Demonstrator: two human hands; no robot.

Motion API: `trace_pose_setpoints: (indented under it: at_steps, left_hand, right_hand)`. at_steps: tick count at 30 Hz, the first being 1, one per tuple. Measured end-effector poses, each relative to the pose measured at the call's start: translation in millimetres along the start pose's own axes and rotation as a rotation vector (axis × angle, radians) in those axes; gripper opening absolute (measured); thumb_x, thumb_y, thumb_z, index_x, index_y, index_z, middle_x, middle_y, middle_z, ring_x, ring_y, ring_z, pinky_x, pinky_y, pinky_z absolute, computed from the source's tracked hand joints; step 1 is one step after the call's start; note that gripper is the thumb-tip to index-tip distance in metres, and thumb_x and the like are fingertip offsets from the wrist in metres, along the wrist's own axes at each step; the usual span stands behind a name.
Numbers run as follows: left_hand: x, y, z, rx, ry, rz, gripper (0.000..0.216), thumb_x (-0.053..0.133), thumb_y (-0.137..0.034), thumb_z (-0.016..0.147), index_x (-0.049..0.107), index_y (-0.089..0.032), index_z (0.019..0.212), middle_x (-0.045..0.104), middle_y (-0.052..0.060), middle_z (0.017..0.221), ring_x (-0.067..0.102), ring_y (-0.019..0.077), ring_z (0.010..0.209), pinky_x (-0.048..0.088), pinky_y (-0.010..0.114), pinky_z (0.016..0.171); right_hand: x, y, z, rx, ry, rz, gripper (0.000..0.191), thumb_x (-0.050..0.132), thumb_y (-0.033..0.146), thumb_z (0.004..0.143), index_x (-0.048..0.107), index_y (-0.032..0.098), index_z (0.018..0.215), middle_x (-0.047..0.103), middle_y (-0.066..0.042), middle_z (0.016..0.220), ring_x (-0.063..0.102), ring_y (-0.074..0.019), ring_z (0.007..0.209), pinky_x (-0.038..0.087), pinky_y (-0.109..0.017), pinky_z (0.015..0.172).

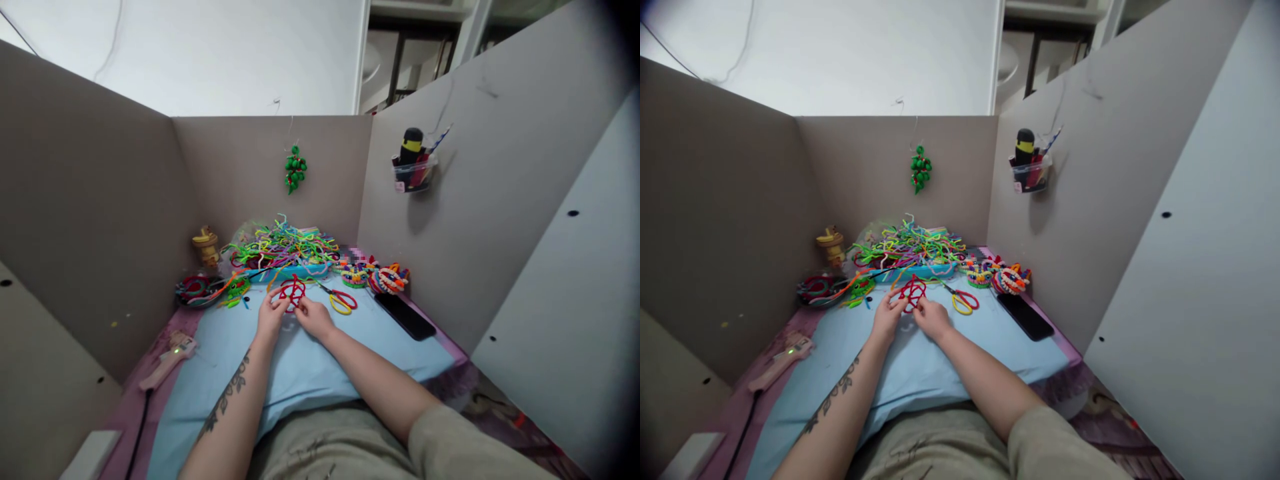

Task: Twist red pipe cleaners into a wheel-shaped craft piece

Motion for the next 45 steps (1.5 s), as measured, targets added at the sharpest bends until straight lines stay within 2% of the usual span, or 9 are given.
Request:
trace_pose_setpoints:
  at_steps: [4, 10, 17, 23, 26, 34, 37, 41, 45]
  left_hand:
    - [-3.1, -0.9, 1.2, 0.028, -0.069, -0.006, 0.062, 0.077, -0.034, 0.057, 0.053, -0.013, 0.110, 0.063, -0.002, 0.062, 0.052, 0.0084, 0.051, 0.035, 0.019, 0.052]
    - [-9.8, 0.3, 4.9, 0.057, -0.133, -0.060, 0.061, 0.076, -0.033, 0.057, 0.052, -0.015, 0.110, 0.062, -0.002, 0.062, 0.050, 0.0078, 0.050, 0.034, 0.019, 0.051]
    - [-7.8, 0.3, 5.1, -0.016, -0.117, -0.089, 0.065, 0.078, -0.037, 0.053, 0.053, -0.015, 0.109, 0.063, -0.001, 0.063, 0.046, 0.0057, 0.044, 0.028, 0.017, 0.044]
    - [-0.4, -3.8, -0.4, -0.036, -0.053, -0.072, 0.066, 0.079, -0.037, 0.052, 0.053, -0.015, 0.109, 0.063, -0.001, 0.062, 0.047, 0.0061, 0.044, 0.032, 0.018, 0.046]
    - [-1.4, -3.9, -0.9, -0.013, -0.064, -0.070, 0.064, 0.078, -0.037, 0.053, 0.054, -0.015, 0.108, 0.060, -0.003, 0.060, 0.046, 0.0063, 0.045, 0.032, 0.018, 0.047]
    - [-9.3, 0.1, 4.5, -0.030, -0.074, -0.102, 0.061, 0.076, -0.038, 0.057, 0.049, -0.018, 0.108, 0.052, -0.010, 0.056, 0.029, 0.0009, 0.035, 0.020, 0.017, 0.039]
    - [-10.7, -1.6, 4.9, -0.012, -0.111, -0.109, 0.063, 0.075, -0.041, 0.055, 0.049, -0.018, 0.107, 0.056, -0.007, 0.061, 0.037, 0.0028, 0.038, 0.025, 0.017, 0.041]
    - [-13.8, -4.6, 5.5, 0.006, -0.162, -0.109, 0.061, 0.076, -0.040, 0.055, 0.050, -0.017, 0.106, 0.061, -0.003, 0.065, 0.049, 0.0076, 0.047, 0.034, 0.020, 0.047]
    - [-16.5, -4.2, 7.6, 0.013, -0.184, -0.106, 0.058, 0.077, -0.038, 0.054, 0.051, -0.016, 0.102, 0.063, -0.002, 0.063, 0.051, 0.0080, 0.045, 0.034, 0.019, 0.045]
  right_hand:
    - [0.2, 2.5, -4.9, -0.135, 0.035, 0.026, 0.014, 0.050, 0.028, 0.081, 0.054, 0.020, 0.070, 0.056, 0.004, 0.057, 0.049, -0.0100, 0.053, 0.029, -0.020, 0.053]
    - [3.2, 19.7, -16.9, -0.498, 0.168, -0.076, 0.009, 0.055, 0.027, 0.076, 0.057, 0.021, 0.070, 0.057, 0.002, 0.057, 0.051, -0.0126, 0.056, 0.030, -0.022, 0.056]
    - [-2.0, 8.2, -1.8, 0.081, -0.071, 0.081, 0.026, 0.057, 0.046, 0.077, 0.056, 0.022, 0.087, 0.053, 0.006, 0.054, 0.051, -0.0114, 0.052, 0.029, -0.020, 0.050]
    - [2.5, 4.9, -0.1, 0.079, -0.068, 0.040, 0.018, 0.054, 0.037, 0.080, 0.058, 0.022, 0.073, 0.055, 0.005, 0.053, 0.050, -0.0110, 0.051, 0.029, -0.020, 0.051]
    - [2.3, 7.5, -3.9, -0.056, -0.025, 0.088, 0.015, 0.051, 0.029, 0.081, 0.059, 0.020, 0.073, 0.057, 0.004, 0.056, 0.050, -0.0102, 0.052, 0.033, -0.020, 0.054]
    - [-0.4, 35.5, -23.9, -0.751, 0.230, 0.038, 0.015, 0.050, 0.029, 0.082, 0.060, 0.022, 0.074, 0.062, 0.000, 0.064, 0.056, -0.0131, 0.061, 0.039, -0.023, 0.062]
    - [-0.2, 47.6, -34.8, -0.937, 0.309, 0.051, 0.017, 0.048, 0.031, 0.083, 0.060, 0.024, 0.073, 0.063, 0.000, 0.066, 0.056, -0.0133, 0.062, 0.040, -0.023, 0.060]
    - [-6.9, 59.8, -48.8, -1.023, 0.454, 0.188, 0.018, 0.048, 0.032, 0.083, 0.061, 0.025, 0.074, 0.064, 0.001, 0.068, 0.057, -0.0110, 0.063, 0.041, -0.021, 0.061]
    - [-23.3, 60.0, -39.2, -0.857, 0.554, 0.356, 0.022, 0.051, 0.038, 0.082, 0.063, 0.021, 0.074, 0.062, 0.001, 0.064, 0.056, -0.0101, 0.060, 0.043, -0.020, 0.062]
Point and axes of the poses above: each hand's wrist, its own z-axis towards the middle knuckle, its own x-axis out of the palm, y = z × x, the point moved 1 cm from there along z, towards the middle knuckle
